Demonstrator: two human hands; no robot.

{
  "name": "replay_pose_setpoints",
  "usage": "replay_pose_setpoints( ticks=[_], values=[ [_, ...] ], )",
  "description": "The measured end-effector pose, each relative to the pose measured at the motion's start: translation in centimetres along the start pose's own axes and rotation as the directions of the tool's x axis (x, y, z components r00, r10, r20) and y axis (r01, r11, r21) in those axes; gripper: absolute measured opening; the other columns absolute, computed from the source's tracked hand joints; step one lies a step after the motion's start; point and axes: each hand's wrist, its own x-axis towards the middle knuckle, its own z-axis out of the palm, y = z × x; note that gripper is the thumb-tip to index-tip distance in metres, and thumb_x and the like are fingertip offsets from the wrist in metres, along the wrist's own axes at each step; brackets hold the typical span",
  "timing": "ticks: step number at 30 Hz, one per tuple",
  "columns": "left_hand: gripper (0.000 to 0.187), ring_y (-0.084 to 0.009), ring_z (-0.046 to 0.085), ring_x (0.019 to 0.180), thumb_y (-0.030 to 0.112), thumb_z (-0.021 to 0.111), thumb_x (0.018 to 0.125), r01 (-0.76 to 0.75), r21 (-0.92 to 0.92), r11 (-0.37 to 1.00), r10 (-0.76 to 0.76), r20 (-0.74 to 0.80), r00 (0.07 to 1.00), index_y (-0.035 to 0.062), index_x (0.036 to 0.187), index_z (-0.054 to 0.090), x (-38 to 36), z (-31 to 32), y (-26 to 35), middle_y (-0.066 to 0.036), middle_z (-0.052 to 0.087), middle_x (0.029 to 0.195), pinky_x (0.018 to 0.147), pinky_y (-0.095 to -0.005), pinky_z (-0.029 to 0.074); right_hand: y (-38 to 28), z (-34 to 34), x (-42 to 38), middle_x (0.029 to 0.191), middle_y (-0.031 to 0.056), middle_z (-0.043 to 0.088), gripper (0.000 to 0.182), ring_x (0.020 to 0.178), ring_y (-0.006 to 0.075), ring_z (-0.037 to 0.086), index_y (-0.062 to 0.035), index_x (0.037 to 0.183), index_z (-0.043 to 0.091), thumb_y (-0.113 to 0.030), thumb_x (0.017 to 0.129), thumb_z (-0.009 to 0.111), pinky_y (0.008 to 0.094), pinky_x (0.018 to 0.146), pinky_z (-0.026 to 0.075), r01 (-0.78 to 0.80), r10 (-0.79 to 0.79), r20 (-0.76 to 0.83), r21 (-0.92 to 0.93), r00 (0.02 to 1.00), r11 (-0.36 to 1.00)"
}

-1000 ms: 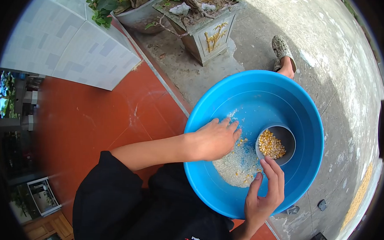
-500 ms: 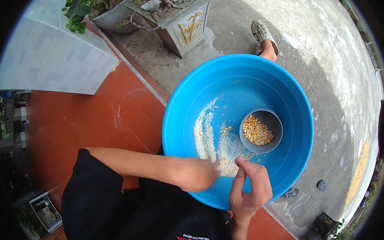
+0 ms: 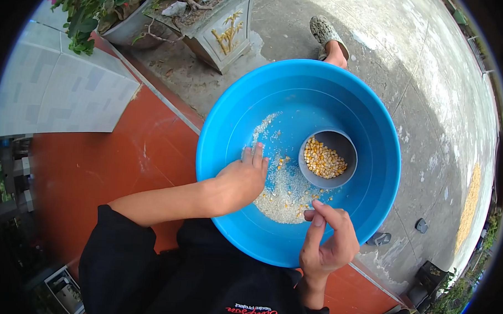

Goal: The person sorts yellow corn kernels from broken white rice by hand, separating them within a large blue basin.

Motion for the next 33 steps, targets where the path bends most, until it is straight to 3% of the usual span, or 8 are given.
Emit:
replay_pose_setpoints(
  ticks=[4, 7, 10, 13, 19, 25, 29, 33],
  values=[
    [0.062, -0.0518, 0.074, 0.121, -0.005, 0.056, 0.098, -0.237, -0.522, 0.820, 0.350, 0.127, 0.928, -0.0189, 0.158, 0.048, -1.1, -2.6, 1.5, -0.043, 0.052, 0.158, 0.097, -0.0517, 0.065, 0.2, -0.2, -0.2, 0.083, 0.0114, 0.078, 0.024, 0.073, 0.0192, 0.075, 0.0029, 0.113, 0.080, 0.013, 0.094, 0.071, 0.0299, 0.070, 0.056, -0.142, 0.144, -0.066, 0.044, 0.987, 0.989],
    [0.058, -0.0459, 0.072, 0.126, -0.002, 0.055, 0.102, -0.190, -0.611, 0.769, 0.449, 0.304, 0.840, -0.0159, 0.158, 0.050, -0.2, -5.5, 2.2, -0.038, 0.056, 0.156, 0.096, -0.0498, 0.064, 0.3, -0.5, -0.4, 0.085, 0.0126, 0.076, 0.017, 0.074, 0.0170, 0.073, 0.0049, 0.117, 0.078, 0.006, 0.105, 0.067, 0.0279, 0.070, 0.056, -0.269, 0.289, -0.109, 0.169, 0.951, 0.948],
    [0.052, -0.0443, 0.066, 0.137, 0.003, 0.055, 0.106, -0.288, -0.509, 0.812, 0.365, 0.056, 0.929, -0.0117, 0.155, 0.055, 0.4, -3.7, 3.0, -0.031, 0.059, 0.158, 0.105, -0.0479, 0.062, 0.5, -1.2, -0.5, 0.089, 0.0136, 0.075, 0.017, 0.075, 0.0162, 0.070, 0.0058, 0.120, 0.077, 0.002, 0.109, 0.063, 0.0274, 0.070, 0.056, -0.314, 0.354, -0.127, 0.255, 0.927, 0.914],
    [0.048, -0.0437, 0.053, 0.154, 0.009, 0.057, 0.108, -0.320, -0.122, 0.940, 0.275, -0.287, 0.918, -0.0071, 0.153, 0.059, 0.8, -0.7, 5.4, -0.027, 0.056, 0.163, 0.119, -0.0543, 0.053, 0.4, -1.2, -0.6, 0.089, 0.0143, 0.074, 0.017, 0.075, 0.0161, 0.070, 0.0065, 0.118, 0.076, 0.002, 0.109, 0.063, 0.0276, 0.071, 0.056, -0.317, 0.369, -0.124, 0.309, 0.921, 0.896],
    [0.059, -0.0452, 0.033, 0.169, 0.019, 0.062, 0.108, -0.347, -0.300, 0.889, 0.273, -0.261, 0.926, -0.0008, 0.162, 0.052, 1.8, 0.5, 8.7, -0.023, 0.038, 0.179, 0.130, -0.0671, 0.037, 1.0, -0.8, -1.2, 0.091, 0.0115, 0.071, 0.017, 0.076, 0.0156, 0.069, 0.0063, 0.120, 0.075, -0.002, 0.113, 0.061, 0.0287, 0.071, 0.055, -0.171, 0.188, -0.093, 0.168, 0.978, 0.971],
    [0.056, -0.0430, 0.032, 0.170, 0.021, 0.062, 0.108, -0.332, -0.223, 0.917, 0.281, -0.231, 0.932, 0.0031, 0.161, 0.056, 2.7, 3.6, 10.5, -0.017, 0.035, 0.183, 0.130, -0.0577, 0.040, 1.4, -0.7, -1.9, 0.096, 0.0118, 0.071, 0.019, 0.077, 0.0154, 0.068, 0.0059, 0.121, 0.076, 0.001, 0.112, 0.060, 0.0291, 0.069, 0.053, -0.144, 0.152, -0.049, 0.136, 0.987, 0.980],
    [0.039, -0.0392, 0.058, 0.147, 0.016, 0.065, 0.102, -0.333, -0.206, 0.920, 0.270, -0.280, 0.921, -0.0044, 0.134, 0.070, 3.5, 4.4, 11.3, -0.022, 0.066, 0.146, 0.105, -0.0421, 0.060, 1.4, -0.6, -1.4, 0.095, 0.0126, 0.071, 0.020, 0.077, 0.0163, 0.068, 0.0064, 0.122, 0.076, 0.003, 0.111, 0.060, 0.0294, 0.068, 0.052, -0.062, 0.063, -0.009, 0.085, 0.998, 0.994],
    [0.024, -0.0394, 0.072, 0.115, 0.012, 0.067, 0.097, -0.352, -0.556, 0.753, 0.268, -0.229, 0.936, -0.0086, 0.107, 0.075, 3.2, 4.4, 10.9, -0.026, 0.071, 0.127, 0.087, -0.0460, 0.064, 1.0, -0.4, -1.4, 0.088, 0.0134, 0.073, 0.020, 0.075, 0.0192, 0.069, 0.0065, 0.119, 0.077, 0.008, 0.104, 0.063, 0.0309, 0.067, 0.052, -0.021, 0.021, 0.034, 0.021, 0.999, 1.000]
  ],
)
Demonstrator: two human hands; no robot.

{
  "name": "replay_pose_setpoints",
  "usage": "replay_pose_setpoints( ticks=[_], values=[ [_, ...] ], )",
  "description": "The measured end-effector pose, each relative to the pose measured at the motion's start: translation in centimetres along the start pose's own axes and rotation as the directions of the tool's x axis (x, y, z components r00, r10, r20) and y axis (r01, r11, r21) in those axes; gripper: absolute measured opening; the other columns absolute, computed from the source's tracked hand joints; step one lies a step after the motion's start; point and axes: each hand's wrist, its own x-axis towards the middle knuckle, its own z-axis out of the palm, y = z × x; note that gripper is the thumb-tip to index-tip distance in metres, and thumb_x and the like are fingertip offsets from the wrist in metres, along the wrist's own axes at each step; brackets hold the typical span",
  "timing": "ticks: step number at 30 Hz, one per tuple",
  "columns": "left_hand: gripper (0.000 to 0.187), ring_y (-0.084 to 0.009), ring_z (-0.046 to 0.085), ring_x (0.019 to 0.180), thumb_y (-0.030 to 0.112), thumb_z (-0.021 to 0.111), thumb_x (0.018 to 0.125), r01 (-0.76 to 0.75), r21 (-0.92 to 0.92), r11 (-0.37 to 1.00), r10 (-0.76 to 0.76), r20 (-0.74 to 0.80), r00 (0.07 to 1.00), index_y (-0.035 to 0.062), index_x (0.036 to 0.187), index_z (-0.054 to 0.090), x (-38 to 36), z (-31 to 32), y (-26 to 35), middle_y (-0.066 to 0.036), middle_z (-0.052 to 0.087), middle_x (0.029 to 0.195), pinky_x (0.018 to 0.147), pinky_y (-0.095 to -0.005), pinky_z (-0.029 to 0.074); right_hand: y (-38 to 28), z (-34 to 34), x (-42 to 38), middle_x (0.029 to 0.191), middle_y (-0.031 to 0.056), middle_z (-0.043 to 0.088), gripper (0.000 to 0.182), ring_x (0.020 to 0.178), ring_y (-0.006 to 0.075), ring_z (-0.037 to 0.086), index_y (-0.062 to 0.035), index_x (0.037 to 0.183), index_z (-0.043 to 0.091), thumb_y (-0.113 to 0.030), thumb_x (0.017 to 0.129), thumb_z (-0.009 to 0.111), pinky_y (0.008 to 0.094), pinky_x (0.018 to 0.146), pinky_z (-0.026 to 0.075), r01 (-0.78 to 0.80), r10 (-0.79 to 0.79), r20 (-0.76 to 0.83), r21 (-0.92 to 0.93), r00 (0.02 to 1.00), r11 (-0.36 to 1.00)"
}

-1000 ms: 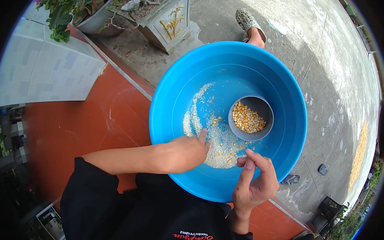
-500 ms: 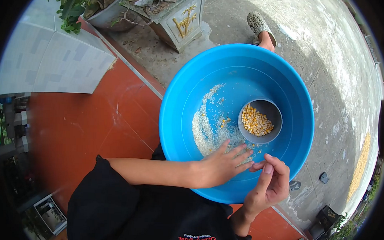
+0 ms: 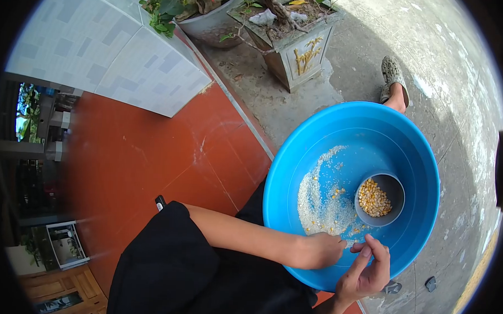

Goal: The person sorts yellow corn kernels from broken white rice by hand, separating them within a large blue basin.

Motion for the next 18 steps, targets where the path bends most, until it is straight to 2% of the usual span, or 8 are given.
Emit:
replay_pose_setpoints(
  ticks=[2, 5, 8, 11, 14, 17, 18],
  values=[
    [0.020, -0.0384, 0.074, 0.105, 0.011, 0.067, 0.096, -0.046, 0.085, 0.995, 0.050, -0.039, 0.998, -0.0078, 0.097, 0.074, -0.9, -0.1, -0.1, -0.025, 0.073, 0.121, 0.086, -0.0484, 0.063, -0.5, 0.4, 0.2, 0.082, 0.0136, 0.075, 0.024, 0.073, 0.0226, 0.071, 0.0062, 0.115, 0.078, 0.012, 0.095, 0.066, 0.0325, 0.067, 0.052, -0.011, 0.011, -0.009, -0.031, 1.000, 0.999],
    [0.021, -0.0402, 0.075, 0.099, 0.010, 0.067, 0.094, -0.008, 0.010, 1.000, 0.009, -0.131, 0.991, -0.0092, 0.096, 0.074, -1.5, -0.5, -0.4, -0.026, 0.075, 0.104, 0.084, -0.0490, 0.063, -0.8, 0.7, 0.4, 0.081, 0.0123, 0.075, 0.028, 0.073, 0.0241, 0.072, 0.0052, 0.115, 0.078, 0.013, 0.091, 0.067, 0.0341, 0.067, 0.054, 0.042, -0.041, 0.032, -0.038, 0.999, 0.998],
    [0.016, -0.0426, 0.075, 0.088, 0.007, 0.066, 0.092, -0.011, -0.270, 0.963, -0.027, -0.136, 0.990, -0.0078, 0.090, 0.072, -1.2, -0.5, -1.2, -0.026, 0.073, 0.088, 0.078, -0.0512, 0.061, -0.8, 0.7, 0.6, 0.079, 0.0114, 0.074, 0.029, 0.072, 0.0255, 0.072, 0.0042, 0.115, 0.078, 0.013, 0.089, 0.067, 0.0355, 0.068, 0.055, 0.086, -0.081, 0.069, -0.077, 0.994, 0.993],
    [0.022, -0.0453, 0.072, 0.099, 0.013, 0.053, 0.109, 0.013, -0.419, 0.908, -0.018, -0.008, 1.000, -0.0050, 0.103, 0.064, -1.9, -1.4, -0.9, -0.026, 0.074, 0.103, 0.084, -0.0521, 0.058, -0.6, 0.5, 0.6, 0.080, 0.0113, 0.074, 0.029, 0.071, 0.0265, 0.071, 0.0033, 0.115, 0.079, 0.013, 0.089, 0.067, 0.0360, 0.067, 0.055, 0.095, -0.087, 0.086, -0.084, 0.992, 0.992],
    [0.021, -0.0446, 0.072, 0.100, 0.011, 0.054, 0.108, 0.069, -0.501, 0.863, -0.064, 0.028, 0.998, -0.0053, 0.099, 0.064, -2.8, -4.7, 1.6, -0.025, 0.074, 0.103, 0.086, -0.0520, 0.057, -0.5, 0.6, 0.4, 0.080, 0.0114, 0.074, 0.030, 0.071, 0.0270, 0.071, 0.0031, 0.114, 0.079, 0.013, 0.088, 0.068, 0.0367, 0.067, 0.054, 0.088, -0.081, 0.088, -0.086, 0.993, 0.992],
    [0.018, -0.0425, 0.072, 0.103, 0.008, 0.055, 0.106, -0.075, -0.502, 0.862, -0.016, -0.174, 0.985, -0.0056, 0.099, 0.064, -3.5, -3.0, 2.3, -0.025, 0.073, 0.105, 0.087, -0.0505, 0.056, -0.6, 0.6, 0.5, 0.080, 0.0115, 0.074, 0.031, 0.071, 0.0272, 0.071, 0.0032, 0.114, 0.079, 0.014, 0.087, 0.068, 0.0367, 0.067, 0.054, 0.088, -0.080, 0.107, -0.077, 0.991, 0.993],
    [0.017, -0.0418, 0.071, 0.103, 0.007, 0.056, 0.105, -0.061, -0.570, 0.819, -0.036, -0.157, 0.987, -0.0055, 0.099, 0.065, -3.4, -3.4, 2.4, -0.024, 0.073, 0.106, 0.088, -0.0499, 0.055, -0.6, 0.6, 0.6, 0.080, 0.0114, 0.074, 0.032, 0.071, 0.0271, 0.071, 0.0033, 0.114, 0.079, 0.015, 0.086, 0.068, 0.0366, 0.067, 0.054, 0.097, -0.088, 0.110, -0.079, 0.990, 0.992]
  ],
)
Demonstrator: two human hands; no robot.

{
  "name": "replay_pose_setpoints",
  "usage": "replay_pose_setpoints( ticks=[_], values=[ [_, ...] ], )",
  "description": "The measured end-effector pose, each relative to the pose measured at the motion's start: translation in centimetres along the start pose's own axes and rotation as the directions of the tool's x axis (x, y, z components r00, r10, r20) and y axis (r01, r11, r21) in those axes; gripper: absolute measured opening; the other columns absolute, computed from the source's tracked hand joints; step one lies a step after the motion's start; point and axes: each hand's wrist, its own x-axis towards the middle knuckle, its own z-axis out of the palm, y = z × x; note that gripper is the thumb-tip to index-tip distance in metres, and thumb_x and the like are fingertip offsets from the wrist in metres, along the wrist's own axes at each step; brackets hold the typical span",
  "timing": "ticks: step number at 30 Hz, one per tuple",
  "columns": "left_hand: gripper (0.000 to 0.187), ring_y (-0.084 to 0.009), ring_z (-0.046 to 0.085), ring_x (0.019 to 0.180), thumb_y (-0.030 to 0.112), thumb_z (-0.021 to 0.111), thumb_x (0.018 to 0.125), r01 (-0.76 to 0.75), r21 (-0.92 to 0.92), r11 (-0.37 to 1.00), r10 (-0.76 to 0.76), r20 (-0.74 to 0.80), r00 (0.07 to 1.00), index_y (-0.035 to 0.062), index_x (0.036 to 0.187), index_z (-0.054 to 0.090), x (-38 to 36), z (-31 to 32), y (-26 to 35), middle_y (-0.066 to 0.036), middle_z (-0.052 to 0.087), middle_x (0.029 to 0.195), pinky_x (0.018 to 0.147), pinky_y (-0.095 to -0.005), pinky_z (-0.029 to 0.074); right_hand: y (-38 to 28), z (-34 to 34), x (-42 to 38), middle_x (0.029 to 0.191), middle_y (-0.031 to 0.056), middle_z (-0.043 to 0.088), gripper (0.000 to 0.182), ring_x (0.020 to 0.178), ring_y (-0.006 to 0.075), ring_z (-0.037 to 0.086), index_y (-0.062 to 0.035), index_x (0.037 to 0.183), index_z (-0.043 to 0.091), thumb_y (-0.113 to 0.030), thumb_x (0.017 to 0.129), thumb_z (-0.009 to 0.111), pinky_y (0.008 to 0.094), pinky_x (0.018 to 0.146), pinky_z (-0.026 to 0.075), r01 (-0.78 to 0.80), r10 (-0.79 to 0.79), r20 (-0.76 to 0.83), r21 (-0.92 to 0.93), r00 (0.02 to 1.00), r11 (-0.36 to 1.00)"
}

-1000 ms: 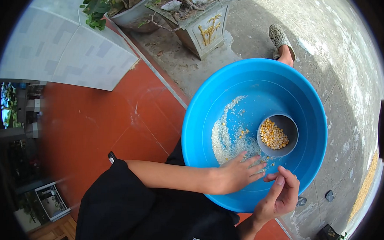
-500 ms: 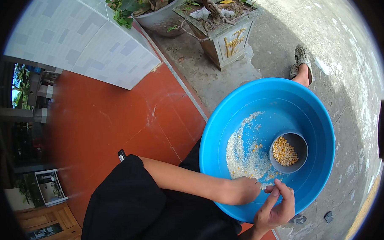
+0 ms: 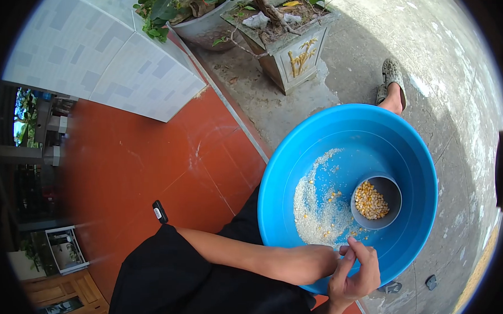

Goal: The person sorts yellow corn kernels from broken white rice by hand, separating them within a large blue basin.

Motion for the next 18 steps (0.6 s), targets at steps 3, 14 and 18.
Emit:
replay_pose_setpoints(
  ticks=[3, 14, 18],
  values=[
    [0.013, -0.0401, 0.071, 0.104, 0.005, 0.057, 0.104, 0.036, -0.141, 0.989, -0.036, 0.000, 0.999, -0.0051, 0.100, 0.065, 0.5, -0.3, 1.0, -0.024, 0.072, 0.107, 0.090, -0.0484, 0.055, 0.0, -0.1, 0.2, 0.081, 0.0115, 0.074, 0.033, 0.070, 0.0271, 0.071, 0.0036, 0.113, 0.079, 0.016, 0.084, 0.069, 0.0365, 0.066, 0.053, 0.031, -0.031, 0.009, 0.000, 0.999, 1.000],
    [0.012, -0.0415, 0.073, 0.082, 0.000, 0.061, 0.095, -0.199, -0.011, 0.980, 0.196, -0.133, 0.972, -0.0031, 0.086, 0.068, 0.8, 1.5, -2.7, -0.025, 0.073, 0.085, 0.075, -0.0513, 0.055, 0.2, 0.3, 0.2, 0.083, 0.0142, 0.074, 0.036, 0.067, 0.0275, 0.069, 0.0042, 0.112, 0.079, 0.016, 0.080, 0.070, 0.0376, 0.063, 0.050, 0.067, -0.067, 0.041, -0.015, 0.997, 0.998],
    [0.013, -0.0415, 0.072, 0.081, -0.001, 0.062, 0.093, -0.109, -0.100, 0.989, 0.105, -0.039, 0.994, -0.0042, 0.083, 0.068, 0.3, -1.5, -1.0, -0.025, 0.072, 0.083, 0.075, -0.0508, 0.054, 0.0, 0.6, 0.5, 0.082, 0.0141, 0.073, 0.036, 0.067, 0.0279, 0.068, 0.0035, 0.112, 0.080, 0.016, 0.080, 0.071, 0.0381, 0.062, 0.050, 0.132, -0.130, 0.072, -0.014, 0.989, 0.991]
  ],
)
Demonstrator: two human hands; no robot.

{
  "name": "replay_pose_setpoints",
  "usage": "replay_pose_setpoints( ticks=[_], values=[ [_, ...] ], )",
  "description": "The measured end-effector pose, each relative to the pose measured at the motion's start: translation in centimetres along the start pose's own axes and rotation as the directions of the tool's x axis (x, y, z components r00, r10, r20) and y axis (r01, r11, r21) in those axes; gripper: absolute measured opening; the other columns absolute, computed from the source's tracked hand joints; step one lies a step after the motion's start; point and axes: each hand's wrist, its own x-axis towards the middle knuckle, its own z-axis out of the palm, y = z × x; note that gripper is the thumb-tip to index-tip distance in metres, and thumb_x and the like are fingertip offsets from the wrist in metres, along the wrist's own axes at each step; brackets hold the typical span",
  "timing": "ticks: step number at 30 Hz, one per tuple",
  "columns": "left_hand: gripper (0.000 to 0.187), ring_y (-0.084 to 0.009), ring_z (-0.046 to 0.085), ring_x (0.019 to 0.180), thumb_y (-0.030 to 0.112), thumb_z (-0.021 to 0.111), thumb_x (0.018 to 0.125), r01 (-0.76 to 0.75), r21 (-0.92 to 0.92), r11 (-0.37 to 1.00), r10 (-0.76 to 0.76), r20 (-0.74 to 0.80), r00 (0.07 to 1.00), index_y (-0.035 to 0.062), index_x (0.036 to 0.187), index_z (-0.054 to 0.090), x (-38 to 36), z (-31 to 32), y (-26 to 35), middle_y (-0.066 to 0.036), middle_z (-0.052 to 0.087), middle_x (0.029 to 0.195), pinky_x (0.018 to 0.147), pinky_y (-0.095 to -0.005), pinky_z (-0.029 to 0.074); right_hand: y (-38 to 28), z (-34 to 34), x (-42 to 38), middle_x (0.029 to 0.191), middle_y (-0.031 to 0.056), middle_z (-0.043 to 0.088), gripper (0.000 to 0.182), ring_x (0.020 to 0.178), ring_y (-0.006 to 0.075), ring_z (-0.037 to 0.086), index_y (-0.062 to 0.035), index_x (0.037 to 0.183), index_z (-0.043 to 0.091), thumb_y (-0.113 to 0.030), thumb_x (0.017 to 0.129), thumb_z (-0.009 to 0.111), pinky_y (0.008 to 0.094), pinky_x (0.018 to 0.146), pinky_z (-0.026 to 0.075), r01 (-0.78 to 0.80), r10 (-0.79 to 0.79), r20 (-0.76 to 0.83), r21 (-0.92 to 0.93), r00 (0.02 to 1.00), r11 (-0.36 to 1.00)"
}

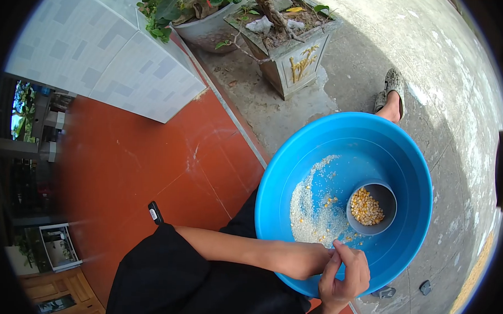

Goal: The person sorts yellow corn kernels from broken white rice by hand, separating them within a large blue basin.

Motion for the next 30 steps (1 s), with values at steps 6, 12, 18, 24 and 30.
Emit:
replay_pose_setpoints(
  ticks=[6, 12, 18, 24, 30],
  values=[
    [0.013, -0.0417, 0.071, 0.080, -0.001, 0.062, 0.092, 0.009, -0.034, 0.999, -0.009, -0.004, 1.000, -0.0049, 0.080, 0.067, 0.3, 1.4, -1.7, -0.026, 0.071, 0.082, 0.075, -0.0505, 0.054, 0.2, 0.1, 0.0, 0.081, 0.0132, 0.072, 0.037, 0.067, 0.0277, 0.068, 0.0025, 0.112, 0.081, 0.015, 0.079, 0.072, 0.0380, 0.062, 0.049, 0.002, -0.002, 0.015, -0.005, 1.000, 1.000],
    [0.010, -0.0416, 0.070, 0.083, -0.004, 0.059, 0.094, -0.051, -0.004, 0.999, 0.050, -0.065, 0.997, -0.0057, 0.088, 0.067, -0.1, 0.5, -0.1, -0.026, 0.070, 0.088, 0.075, -0.0513, 0.053, 0.0, 0.2, 0.3, 0.080, 0.0122, 0.072, 0.038, 0.066, 0.0270, 0.067, 0.0016, 0.113, 0.081, 0.015, 0.078, 0.072, 0.0381, 0.062, 0.049, 0.017, -0.016, 0.024, -0.011, 1.000, 1.000],
    [0.006, -0.0394, 0.070, 0.092, -0.001, 0.063, 0.096, 0.138, -0.060, 0.989, -0.141, -0.044, 0.989, -0.0062, 0.095, 0.066, 0.1, -0.3, 0.6, -0.025, 0.072, 0.094, 0.081, -0.0488, 0.054, 0.0, 0.1, 0.2, 0.080, 0.0116, 0.072, 0.037, 0.066, 0.0269, 0.066, 0.0010, 0.113, 0.081, 0.014, 0.080, 0.072, 0.0385, 0.061, 0.049, 0.005, -0.004, 0.032, -0.032, 0.999, 0.999],
    [0.018, -0.0301, 0.067, 0.080, 0.011, 0.064, 0.104, 0.102, -0.410, 0.906, -0.123, -0.024, 0.992, -0.0040, 0.095, 0.066, 0.3, -0.2, 0.9, -0.014, 0.069, 0.084, 0.073, -0.0462, 0.052, -0.1, 0.3, 0.5, 0.084, 0.0133, 0.074, 0.037, 0.071, 0.0286, 0.072, 0.0010, 0.112, 0.081, 0.014, 0.079, 0.071, 0.0379, 0.065, 0.053, -0.003, 0.003, -0.003, 0.010, 1.000, 1.000],
    [0.031, -0.0119, 0.055, 0.071, 0.032, 0.056, 0.117, 0.307, -0.948, 0.084, -0.411, 0.248, 0.877, 0.0127, 0.093, 0.064, 0.5, 0.4, -0.4, 0.002, 0.058, 0.081, 0.063, -0.0305, 0.043, 0.2, -0.1, 0.2, 0.088, 0.0142, 0.076, 0.037, 0.078, 0.0303, 0.075, 0.0022, 0.112, 0.079, 0.015, 0.078, 0.069, 0.0408, 0.071, 0.058, -0.027, 0.027, -0.024, 0.017, 0.999, 0.999]
  ],
)
